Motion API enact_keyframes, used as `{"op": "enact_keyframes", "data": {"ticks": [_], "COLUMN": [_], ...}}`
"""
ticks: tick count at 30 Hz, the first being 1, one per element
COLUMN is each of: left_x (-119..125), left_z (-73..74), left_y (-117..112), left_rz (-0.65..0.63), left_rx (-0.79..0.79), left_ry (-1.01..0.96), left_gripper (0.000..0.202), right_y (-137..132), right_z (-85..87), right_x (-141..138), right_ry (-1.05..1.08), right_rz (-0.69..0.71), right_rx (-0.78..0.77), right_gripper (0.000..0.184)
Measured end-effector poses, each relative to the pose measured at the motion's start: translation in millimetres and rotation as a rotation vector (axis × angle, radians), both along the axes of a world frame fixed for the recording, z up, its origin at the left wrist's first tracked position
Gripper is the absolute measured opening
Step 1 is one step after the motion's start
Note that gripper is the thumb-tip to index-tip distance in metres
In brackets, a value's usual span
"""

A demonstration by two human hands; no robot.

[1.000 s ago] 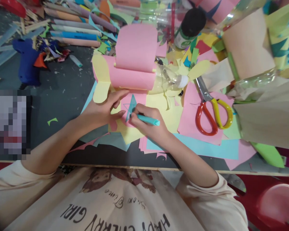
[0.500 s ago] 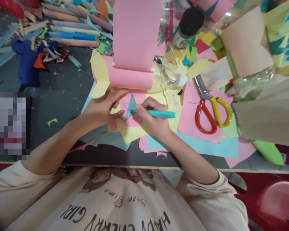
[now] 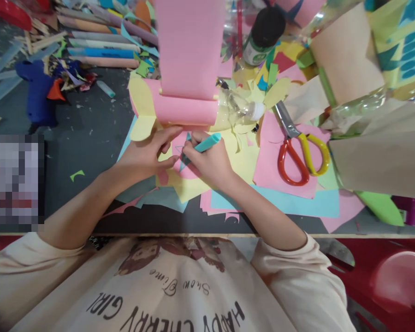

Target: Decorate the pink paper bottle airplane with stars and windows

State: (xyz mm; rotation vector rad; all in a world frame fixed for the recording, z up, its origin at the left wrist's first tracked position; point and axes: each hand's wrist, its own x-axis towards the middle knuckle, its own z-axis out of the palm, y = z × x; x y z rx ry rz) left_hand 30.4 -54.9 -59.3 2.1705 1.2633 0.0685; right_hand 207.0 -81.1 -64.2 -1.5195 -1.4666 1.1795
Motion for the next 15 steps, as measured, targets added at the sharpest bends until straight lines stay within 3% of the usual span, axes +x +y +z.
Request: {"op": "enact_keyframes", "data": {"ticks": [8,15], "left_x": [2.7,1.5], "left_z": [2.5,2.2], "left_y": [0.2,-1.9], "left_rz": [-0.008,0.001], "left_rx": [0.017,0.035], "left_ry": [0.025,0.000], "left_gripper": [0.062,0.060], "right_y": [-1.2,-2.1], "right_z": [0.3,-4.3], "right_x": [-2.2,-1.8], "right_ry": [-0.110,-0.066], "right_rz": [0.024,0.033], "right_rx": [0.051,0.081], "right_gripper": [0.040,0.037]}}
